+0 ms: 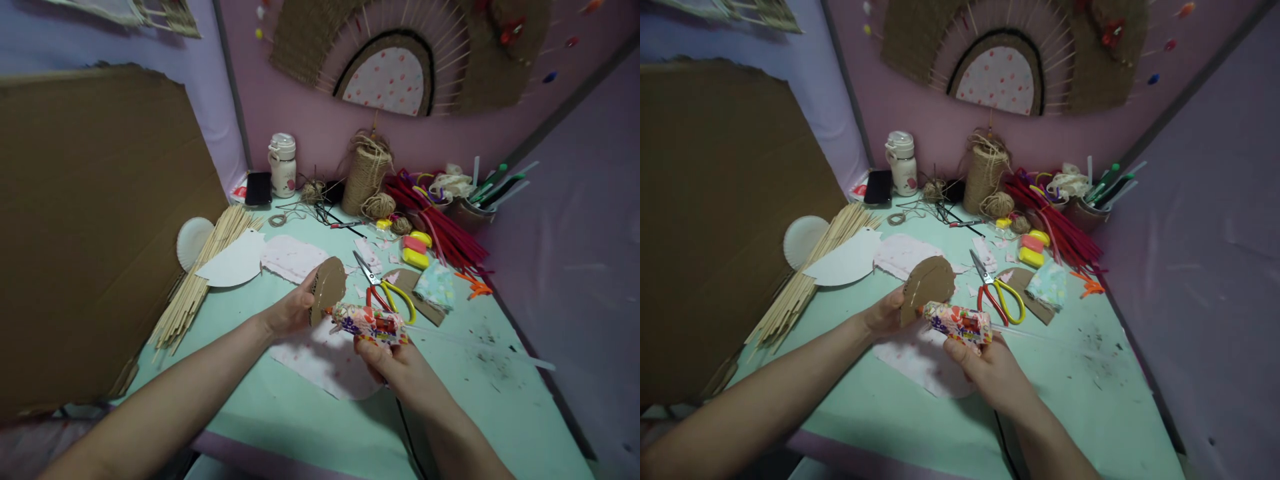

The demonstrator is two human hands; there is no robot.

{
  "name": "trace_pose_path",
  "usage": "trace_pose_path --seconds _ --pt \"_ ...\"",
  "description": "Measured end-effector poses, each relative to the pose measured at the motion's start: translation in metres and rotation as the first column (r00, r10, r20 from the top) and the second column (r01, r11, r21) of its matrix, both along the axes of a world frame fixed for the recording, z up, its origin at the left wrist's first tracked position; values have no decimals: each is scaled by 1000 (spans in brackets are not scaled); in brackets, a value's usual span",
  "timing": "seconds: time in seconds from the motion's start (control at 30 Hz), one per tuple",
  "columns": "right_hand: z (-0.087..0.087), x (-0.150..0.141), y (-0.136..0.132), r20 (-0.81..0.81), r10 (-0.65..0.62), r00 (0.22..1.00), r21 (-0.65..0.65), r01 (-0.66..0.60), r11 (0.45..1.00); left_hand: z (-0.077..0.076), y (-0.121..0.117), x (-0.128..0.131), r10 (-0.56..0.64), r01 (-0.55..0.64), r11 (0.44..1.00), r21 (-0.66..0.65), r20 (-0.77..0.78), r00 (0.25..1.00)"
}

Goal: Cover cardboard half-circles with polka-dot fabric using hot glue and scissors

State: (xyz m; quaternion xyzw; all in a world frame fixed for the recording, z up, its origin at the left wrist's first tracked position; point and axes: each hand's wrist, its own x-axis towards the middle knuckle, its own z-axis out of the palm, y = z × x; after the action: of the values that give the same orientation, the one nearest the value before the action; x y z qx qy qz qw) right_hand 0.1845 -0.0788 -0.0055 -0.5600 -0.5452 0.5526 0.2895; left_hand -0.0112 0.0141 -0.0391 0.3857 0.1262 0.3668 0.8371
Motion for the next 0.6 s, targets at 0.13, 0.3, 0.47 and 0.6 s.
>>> trace_pose_path --seconds 0.13,0.3,0.47,0.6 --pt "4 -1 2 10 21 1000 43 -22 999 -3 1 0 8 -8 1000 -1 -1 1000" --pt "5 0 3 62 -3 998 74 -2 997 -3 1 -2 -12 12 1000 1 11 1000" --pt "4 2 6 115 -34 993 34 30 999 5 0 -3 -3 3 1000 -19 0 1000" --pt "5 3 8 163 -71 984 5 71 997 10 2 -4 3 -3 999 -35 -13 1000"
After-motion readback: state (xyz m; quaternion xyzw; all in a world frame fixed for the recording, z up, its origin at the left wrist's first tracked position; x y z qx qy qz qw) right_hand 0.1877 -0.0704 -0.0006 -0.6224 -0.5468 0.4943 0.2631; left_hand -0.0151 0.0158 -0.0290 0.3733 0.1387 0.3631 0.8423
